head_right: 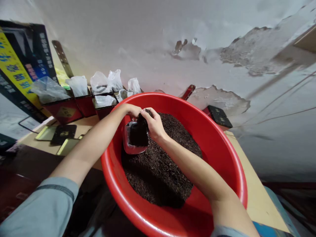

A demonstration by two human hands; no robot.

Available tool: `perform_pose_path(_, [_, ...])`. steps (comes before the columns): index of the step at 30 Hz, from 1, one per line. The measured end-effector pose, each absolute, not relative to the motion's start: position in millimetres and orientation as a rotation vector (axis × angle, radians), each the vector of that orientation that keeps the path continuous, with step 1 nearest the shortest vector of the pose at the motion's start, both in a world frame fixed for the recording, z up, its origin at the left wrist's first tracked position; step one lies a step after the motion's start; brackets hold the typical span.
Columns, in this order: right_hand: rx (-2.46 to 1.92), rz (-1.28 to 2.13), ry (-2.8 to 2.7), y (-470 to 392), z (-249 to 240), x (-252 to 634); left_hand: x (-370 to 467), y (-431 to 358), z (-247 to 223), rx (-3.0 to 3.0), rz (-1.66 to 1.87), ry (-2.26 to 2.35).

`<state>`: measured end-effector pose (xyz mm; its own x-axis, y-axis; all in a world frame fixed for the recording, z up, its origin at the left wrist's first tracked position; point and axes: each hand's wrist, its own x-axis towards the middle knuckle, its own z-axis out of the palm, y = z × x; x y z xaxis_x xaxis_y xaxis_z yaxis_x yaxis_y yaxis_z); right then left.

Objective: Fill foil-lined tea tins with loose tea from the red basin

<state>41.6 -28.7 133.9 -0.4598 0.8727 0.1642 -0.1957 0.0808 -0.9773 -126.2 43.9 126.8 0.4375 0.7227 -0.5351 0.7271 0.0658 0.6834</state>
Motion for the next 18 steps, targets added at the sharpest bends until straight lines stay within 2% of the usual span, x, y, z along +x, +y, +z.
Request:
perform_pose_path(6, [-0.855, 1.357, -1.667, 25, 123, 76, -137, 47, 124, 1.557, 0.003, 1.359])
perform_pose_path(9, [-1.142, 0.891, -1.983, 69, 103, 108, -139, 48, 122, 1.562, -0.008, 1.33])
perform_pose_path(12, [-1.666, 0.386, -2.239, 100, 73, 131, -138, 48, 122, 1.597, -0.027, 1.299])
perform_pose_path(15, [-1.945, 0.211, -2.3, 106, 43, 135, -137, 48, 123, 1.597, -0.027, 1.289])
perform_pose_path(18, [-1.908, 0.18, -2.332, 97, 26, 126, -136, 47, 124, 1.551, -0.01, 1.312])
